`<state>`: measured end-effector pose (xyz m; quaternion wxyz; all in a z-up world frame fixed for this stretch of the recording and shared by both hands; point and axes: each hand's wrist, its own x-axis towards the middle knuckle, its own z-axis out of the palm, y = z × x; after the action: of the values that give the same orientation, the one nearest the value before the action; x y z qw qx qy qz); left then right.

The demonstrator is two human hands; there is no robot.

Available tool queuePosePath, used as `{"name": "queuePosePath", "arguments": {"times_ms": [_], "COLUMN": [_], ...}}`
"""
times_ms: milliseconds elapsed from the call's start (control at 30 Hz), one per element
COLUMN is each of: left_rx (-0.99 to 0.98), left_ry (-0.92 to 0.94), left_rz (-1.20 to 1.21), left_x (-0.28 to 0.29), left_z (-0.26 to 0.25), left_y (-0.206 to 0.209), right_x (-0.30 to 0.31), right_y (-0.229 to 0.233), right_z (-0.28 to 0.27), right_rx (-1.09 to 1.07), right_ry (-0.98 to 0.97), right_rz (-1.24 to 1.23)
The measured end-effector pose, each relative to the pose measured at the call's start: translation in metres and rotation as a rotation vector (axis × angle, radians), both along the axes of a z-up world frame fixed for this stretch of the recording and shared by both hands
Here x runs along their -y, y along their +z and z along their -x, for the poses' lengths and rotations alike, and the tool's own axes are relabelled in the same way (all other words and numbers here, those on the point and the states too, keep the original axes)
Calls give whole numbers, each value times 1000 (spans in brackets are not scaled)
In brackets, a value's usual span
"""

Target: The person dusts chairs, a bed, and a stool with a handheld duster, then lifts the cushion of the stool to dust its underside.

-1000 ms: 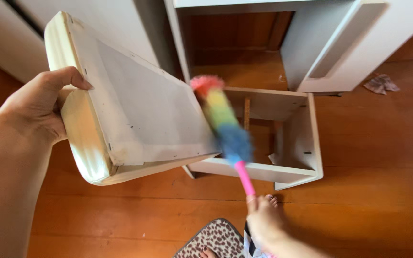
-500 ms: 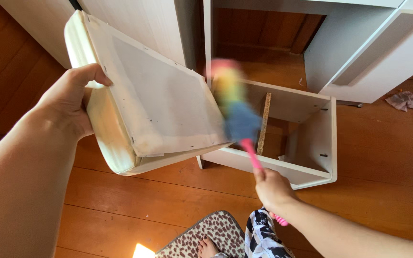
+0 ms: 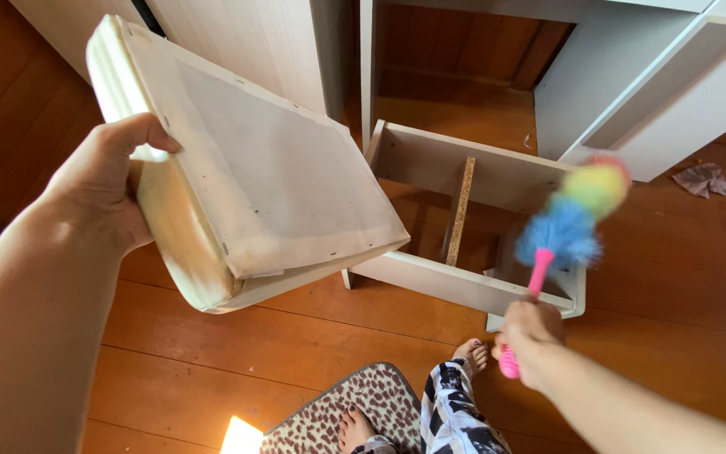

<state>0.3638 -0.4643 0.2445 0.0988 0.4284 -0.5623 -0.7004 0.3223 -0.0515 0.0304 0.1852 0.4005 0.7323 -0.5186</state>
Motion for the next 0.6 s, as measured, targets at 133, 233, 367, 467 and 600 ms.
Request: {"name": "queuePosePath", "arguments": {"times_ms": [133, 233, 367, 467, 600], "left_rx": [-32, -59, -71, -46, -40], "left_ry": [5, -42, -71, -42, 10], "left_rz": [-69, -107, -117, -76, -133], "left_x": [6, 7, 7, 4, 4], "left_z": [4, 6, 9, 5, 4], "left_y": [0, 2, 4, 3, 3], "right_x": [50, 80, 75, 59, 47], "right_y": [38, 52, 54, 40, 44], "right_z": [-31, -59, -82, -75, -54], "right_rx": [-216, -352, -449, -387, 163], "right_ry": [117, 328, 978, 1042, 678], "right_rz": [232, 474, 9, -125, -150]}}
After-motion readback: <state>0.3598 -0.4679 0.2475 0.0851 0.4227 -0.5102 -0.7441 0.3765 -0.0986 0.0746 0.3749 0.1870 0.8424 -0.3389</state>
